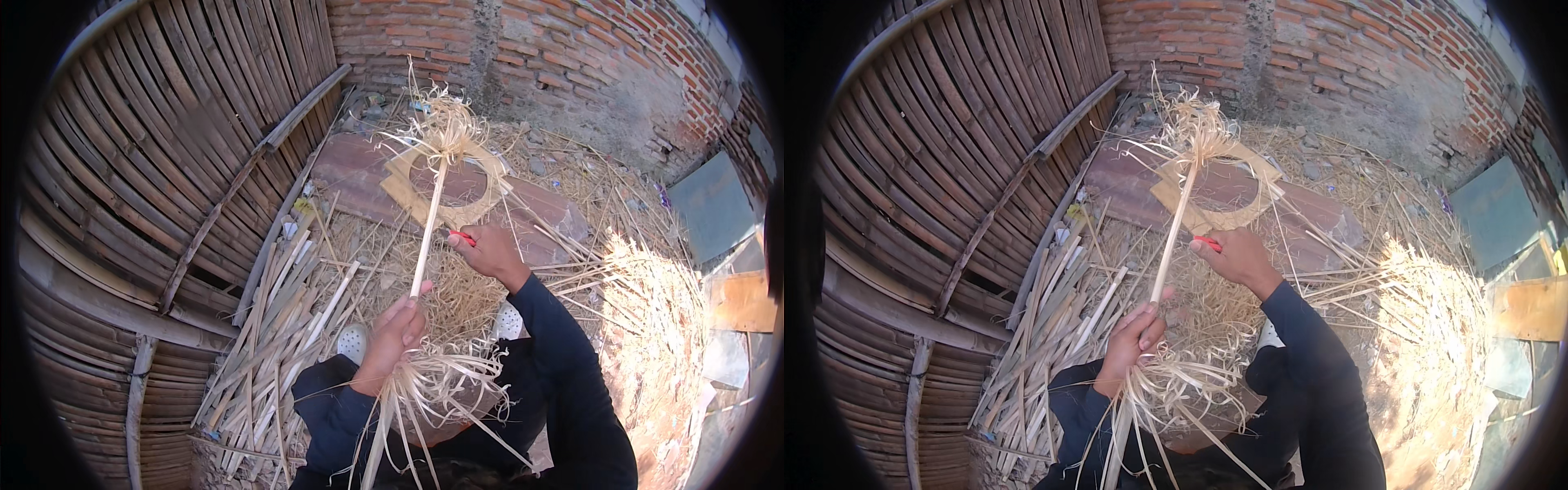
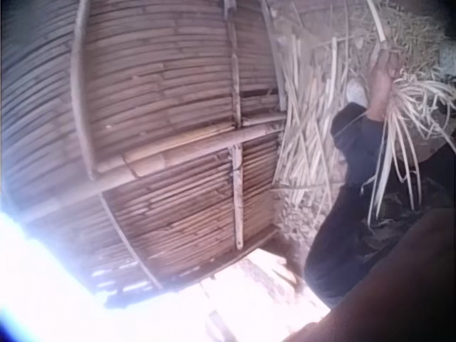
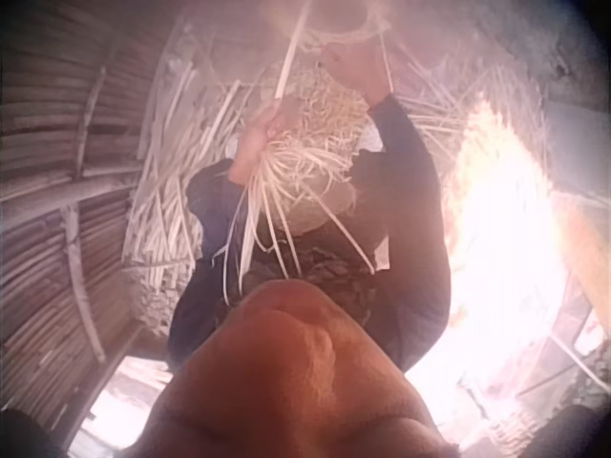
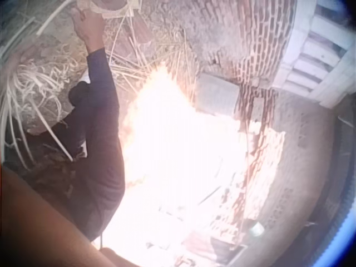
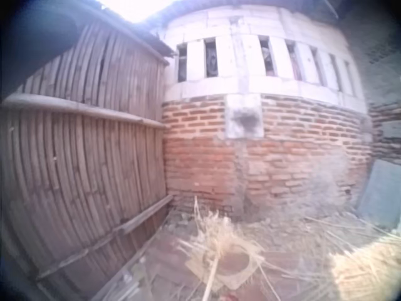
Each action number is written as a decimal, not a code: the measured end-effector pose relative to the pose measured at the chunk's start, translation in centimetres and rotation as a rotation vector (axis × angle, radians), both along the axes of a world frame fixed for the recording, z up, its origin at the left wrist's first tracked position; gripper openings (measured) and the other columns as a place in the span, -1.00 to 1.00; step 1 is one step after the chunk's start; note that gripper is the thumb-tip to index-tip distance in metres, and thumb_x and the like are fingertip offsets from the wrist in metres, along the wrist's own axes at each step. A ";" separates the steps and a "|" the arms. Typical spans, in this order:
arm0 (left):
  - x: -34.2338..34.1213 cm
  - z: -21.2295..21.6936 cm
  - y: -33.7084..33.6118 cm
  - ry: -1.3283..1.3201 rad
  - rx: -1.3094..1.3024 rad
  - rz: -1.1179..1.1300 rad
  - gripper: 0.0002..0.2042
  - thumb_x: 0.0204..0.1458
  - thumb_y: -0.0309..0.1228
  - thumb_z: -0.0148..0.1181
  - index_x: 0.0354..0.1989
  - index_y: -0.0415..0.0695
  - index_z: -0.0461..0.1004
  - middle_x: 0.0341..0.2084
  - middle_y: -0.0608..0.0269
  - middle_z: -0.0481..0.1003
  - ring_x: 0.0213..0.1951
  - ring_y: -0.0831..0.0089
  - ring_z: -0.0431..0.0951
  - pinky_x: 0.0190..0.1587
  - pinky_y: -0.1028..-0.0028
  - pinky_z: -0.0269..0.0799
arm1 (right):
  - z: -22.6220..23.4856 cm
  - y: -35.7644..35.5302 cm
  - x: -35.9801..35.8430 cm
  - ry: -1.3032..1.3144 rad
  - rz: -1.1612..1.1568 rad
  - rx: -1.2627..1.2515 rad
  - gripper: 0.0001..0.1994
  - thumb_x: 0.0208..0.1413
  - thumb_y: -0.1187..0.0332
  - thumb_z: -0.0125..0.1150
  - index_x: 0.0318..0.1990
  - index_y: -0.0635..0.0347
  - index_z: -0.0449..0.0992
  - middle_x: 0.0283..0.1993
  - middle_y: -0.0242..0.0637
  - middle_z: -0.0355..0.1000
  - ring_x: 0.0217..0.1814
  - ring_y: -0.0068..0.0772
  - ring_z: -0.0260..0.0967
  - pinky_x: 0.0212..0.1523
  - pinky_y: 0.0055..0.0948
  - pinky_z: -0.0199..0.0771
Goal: The person sits on the ground and uses a red utility knife to peel thin strips from a long bamboo stick. They hold the stick with one hand and scrape the blade along its length, creating a pile of shavings on the ground.
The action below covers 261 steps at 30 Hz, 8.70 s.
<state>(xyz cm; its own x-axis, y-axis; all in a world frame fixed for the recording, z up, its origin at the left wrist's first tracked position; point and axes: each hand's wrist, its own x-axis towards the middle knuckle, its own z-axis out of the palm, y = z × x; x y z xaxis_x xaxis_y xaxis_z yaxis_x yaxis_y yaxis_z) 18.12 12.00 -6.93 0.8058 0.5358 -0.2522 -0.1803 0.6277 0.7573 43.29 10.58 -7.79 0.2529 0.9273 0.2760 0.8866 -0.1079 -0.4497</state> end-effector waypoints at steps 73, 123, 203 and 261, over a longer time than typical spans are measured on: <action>0.3 -1.4 -2.0 -0.179 -0.415 -0.152 -0.62 0.32 -0.20 -0.25 0.18 -0.11 0.26 -0.79 0.56 -0.02 -0.76 0.71 0.02 -0.68 0.65 0.04 | -1.7 -1.8 -0.3 -0.177 0.108 0.261 -0.44 -0.06 -0.29 0.11 -0.66 0.05 0.44 -0.74 -0.26 0.32 -0.68 -0.11 0.34 -0.66 -0.21 0.27; 0.0 -1.3 -2.3 0.272 0.501 0.119 -0.66 0.25 -0.42 -0.03 0.15 -0.28 0.34 -0.62 0.61 0.20 -0.58 0.84 0.12 -0.56 0.70 0.00 | -2.4 -0.8 -1.4 -0.137 0.069 0.006 -0.44 0.08 -0.25 -0.03 -0.49 0.10 0.56 -0.67 -0.09 0.38 -0.56 0.02 0.42 -0.50 -0.09 0.38; 0.3 -3.0 -3.6 0.205 0.122 -0.214 -0.62 0.31 -0.31 -0.19 0.23 -0.19 0.23 -0.77 0.51 0.12 -0.71 0.73 0.10 -0.65 0.67 0.01 | -4.8 2.0 7.8 0.303 -0.404 -0.117 -0.26 0.11 -0.37 -0.25 -0.47 0.18 0.55 -0.58 0.00 0.42 -0.46 0.05 0.41 -0.34 -0.12 0.35; -2.0 -0.8 -3.7 0.621 1.117 0.034 -0.60 0.13 -0.49 -0.03 0.15 -0.37 0.26 -0.73 0.02 0.30 -0.72 0.41 0.29 -0.58 0.43 0.23 | -4.2 0.0 1.3 -0.124 -0.122 -0.195 -0.34 0.04 -0.36 -0.10 -0.56 0.09 0.58 -0.71 -0.13 0.39 -0.64 -0.09 0.41 -0.59 -0.18 0.36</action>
<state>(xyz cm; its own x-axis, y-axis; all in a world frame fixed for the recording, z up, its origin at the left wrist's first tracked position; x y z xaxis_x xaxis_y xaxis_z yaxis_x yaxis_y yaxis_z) 16.11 8.30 -7.74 0.6972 0.7167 0.0192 0.3881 -0.3997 0.8304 44.54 10.59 -12.00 0.3417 0.9306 0.1314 0.9089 -0.2916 -0.2982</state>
